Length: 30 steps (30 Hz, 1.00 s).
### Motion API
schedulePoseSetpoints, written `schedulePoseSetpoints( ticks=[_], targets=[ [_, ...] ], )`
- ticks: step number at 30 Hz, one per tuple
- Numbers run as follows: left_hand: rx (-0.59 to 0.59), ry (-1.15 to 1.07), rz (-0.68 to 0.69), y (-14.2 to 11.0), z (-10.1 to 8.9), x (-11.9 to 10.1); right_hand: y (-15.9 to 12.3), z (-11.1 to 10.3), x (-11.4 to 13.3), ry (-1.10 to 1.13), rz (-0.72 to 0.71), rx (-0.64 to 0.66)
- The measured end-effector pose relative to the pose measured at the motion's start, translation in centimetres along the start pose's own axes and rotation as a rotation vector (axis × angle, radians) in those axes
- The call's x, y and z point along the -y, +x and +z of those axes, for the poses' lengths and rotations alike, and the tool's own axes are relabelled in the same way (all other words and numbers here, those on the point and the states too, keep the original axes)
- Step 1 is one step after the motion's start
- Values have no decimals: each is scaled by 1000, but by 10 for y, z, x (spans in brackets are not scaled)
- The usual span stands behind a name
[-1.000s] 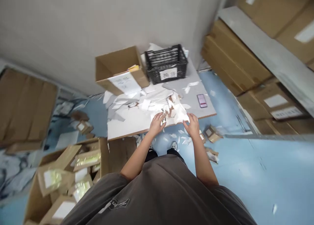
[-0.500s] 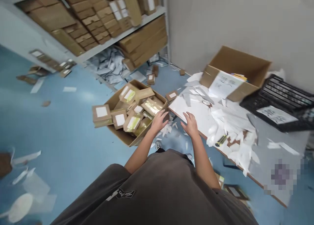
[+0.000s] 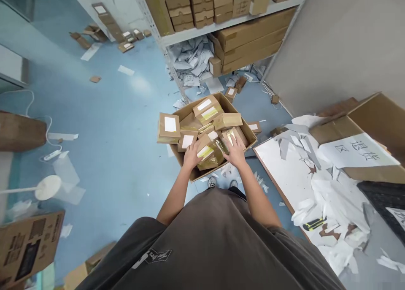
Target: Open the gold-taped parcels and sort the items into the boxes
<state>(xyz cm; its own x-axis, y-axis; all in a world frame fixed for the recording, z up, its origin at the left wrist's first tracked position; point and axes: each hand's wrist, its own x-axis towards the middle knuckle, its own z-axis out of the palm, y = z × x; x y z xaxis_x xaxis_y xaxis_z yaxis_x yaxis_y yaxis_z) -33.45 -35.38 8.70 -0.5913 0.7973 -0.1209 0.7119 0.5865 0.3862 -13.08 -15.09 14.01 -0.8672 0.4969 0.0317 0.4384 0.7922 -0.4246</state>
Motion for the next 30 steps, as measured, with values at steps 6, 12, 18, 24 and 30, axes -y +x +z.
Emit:
schedulePoseSetpoints(
  ticks=[6, 12, 18, 24, 30],
  targets=[
    [200, -77, -242, -13, 79, 7, 45, 62, -1, 18, -140, 268],
    [81, -112, -378, -3, 132, -6, 82, 133, -10, 0, -314, 542],
    [10, -99, -452, 8, 154, -3, 103, 173, -18, -99, -355, 567],
    [-42, -178, -482, 16, 165, 8, 110, 181, -21, -142, -388, 526],
    [-69, -153, -372, 3, 152, 16, 103, 181, -29, -189, -432, 502]
  ],
)
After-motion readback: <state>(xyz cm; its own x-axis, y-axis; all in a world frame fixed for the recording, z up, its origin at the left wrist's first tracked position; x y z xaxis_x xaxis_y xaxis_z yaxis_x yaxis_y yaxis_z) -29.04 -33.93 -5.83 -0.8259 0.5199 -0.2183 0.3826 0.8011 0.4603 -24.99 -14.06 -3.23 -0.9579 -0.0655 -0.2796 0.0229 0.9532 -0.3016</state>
